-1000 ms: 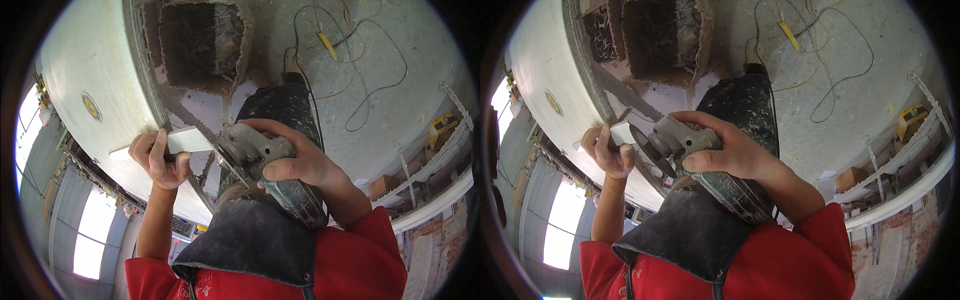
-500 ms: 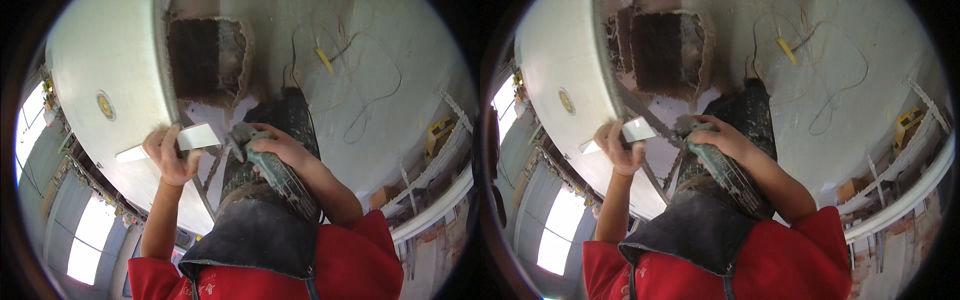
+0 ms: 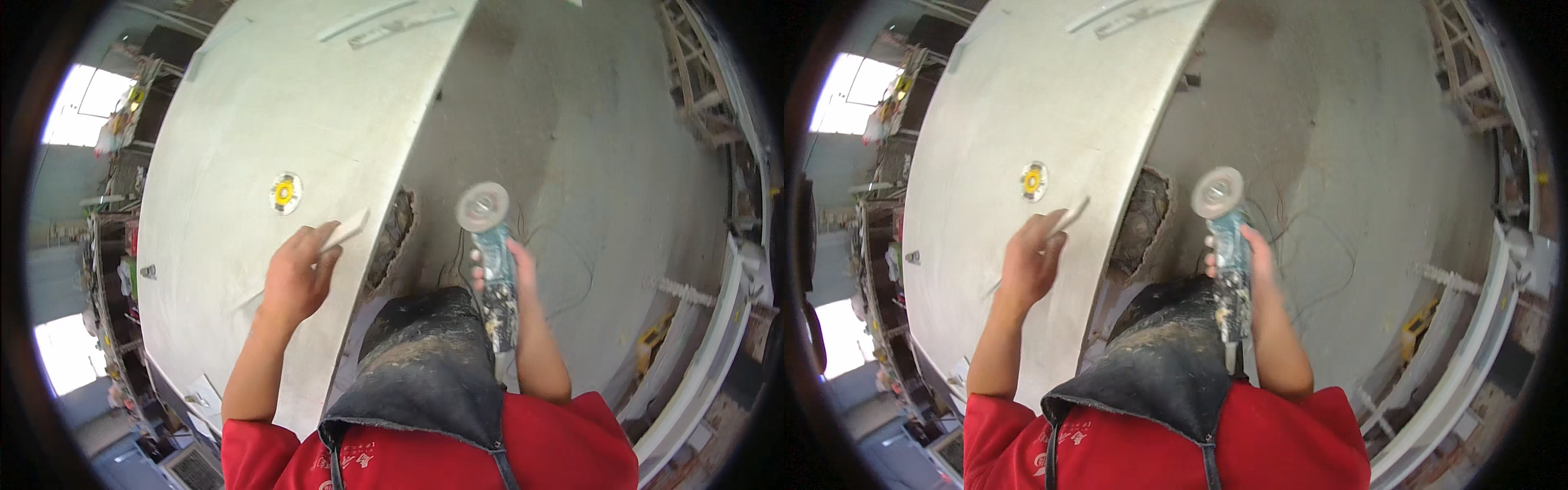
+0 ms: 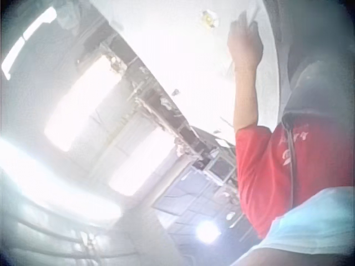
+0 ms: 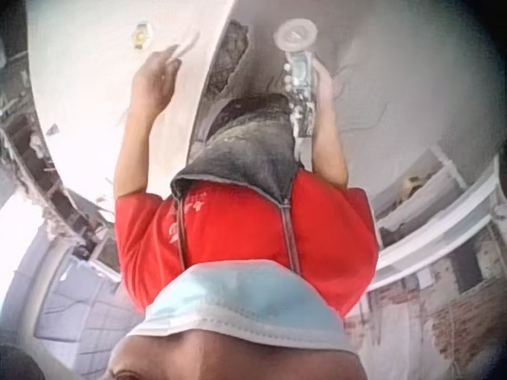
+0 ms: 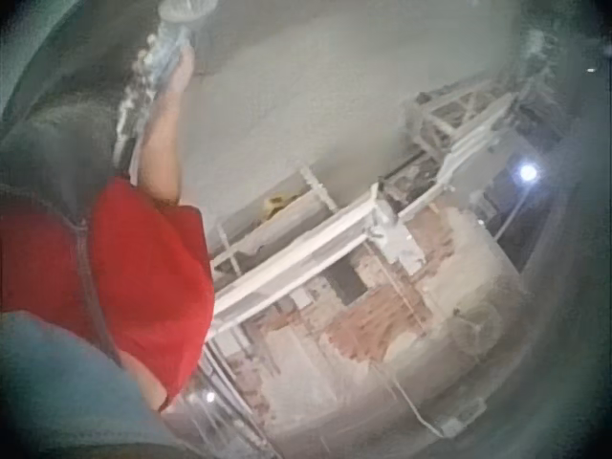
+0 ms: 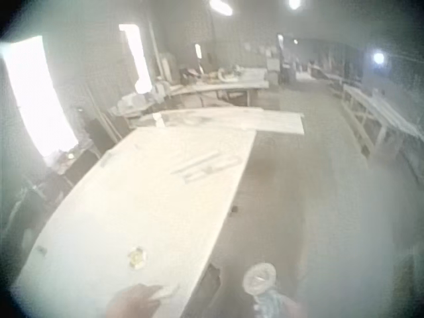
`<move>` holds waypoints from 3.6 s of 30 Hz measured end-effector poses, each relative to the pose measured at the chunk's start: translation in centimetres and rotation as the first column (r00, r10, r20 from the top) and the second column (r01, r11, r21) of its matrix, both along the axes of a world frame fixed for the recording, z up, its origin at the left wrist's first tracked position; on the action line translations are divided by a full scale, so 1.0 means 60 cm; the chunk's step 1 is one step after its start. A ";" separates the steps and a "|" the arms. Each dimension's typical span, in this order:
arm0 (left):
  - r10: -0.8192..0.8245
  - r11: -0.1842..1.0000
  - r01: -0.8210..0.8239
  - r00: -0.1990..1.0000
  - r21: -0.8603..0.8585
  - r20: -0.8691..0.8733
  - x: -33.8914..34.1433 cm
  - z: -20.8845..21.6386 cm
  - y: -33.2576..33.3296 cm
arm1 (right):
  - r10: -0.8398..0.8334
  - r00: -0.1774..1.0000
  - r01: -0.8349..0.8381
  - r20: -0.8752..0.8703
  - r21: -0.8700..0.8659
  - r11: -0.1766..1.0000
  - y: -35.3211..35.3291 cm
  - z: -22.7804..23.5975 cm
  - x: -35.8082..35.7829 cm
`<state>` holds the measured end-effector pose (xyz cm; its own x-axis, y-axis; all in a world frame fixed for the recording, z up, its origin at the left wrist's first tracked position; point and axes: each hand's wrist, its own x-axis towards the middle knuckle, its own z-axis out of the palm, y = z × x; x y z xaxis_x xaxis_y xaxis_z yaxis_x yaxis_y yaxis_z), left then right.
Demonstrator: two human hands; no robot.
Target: The person uses an angle grinder to cut a white tile, then aligns and fits the cut piece into a larger tile assembly. They apply yellow tape to secure the pieces and inspect the fit before moving the assembled tile.
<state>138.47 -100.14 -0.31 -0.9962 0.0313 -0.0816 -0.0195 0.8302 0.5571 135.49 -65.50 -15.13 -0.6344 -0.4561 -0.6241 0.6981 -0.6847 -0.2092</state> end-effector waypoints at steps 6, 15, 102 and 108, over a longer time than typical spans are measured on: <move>0.271 0.619 -0.430 0.902 0.657 0.335 0.115 0.214 -0.034 | 0.500 0.825 -0.459 -0.263 0.204 0.864 -0.199 0.125 -0.078; 0.336 0.099 -0.405 0.873 0.909 0.352 0.342 0.253 0.084 | 0.609 0.642 -0.557 -0.466 0.264 0.788 -0.268 0.028 -0.122; 0.901 -0.343 0.245 0.358 0.907 0.244 -2.222 0.075 1.189 | 0.915 -0.285 -0.675 -0.286 0.737 0.020 1.129 0.174 -2.557; 0.948 -0.293 0.404 0.242 0.866 0.207 -2.390 0.021 0.941 | 0.940 0.144 -0.661 -0.310 0.676 0.324 0.904 0.078 -2.774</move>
<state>-4.93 -43.71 0.98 -0.3008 -0.9430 -0.1422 0.8223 -0.3320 0.4622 -30.94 -11.24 -10.46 -0.2487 -0.8118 -0.5284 0.3991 0.4112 -0.8195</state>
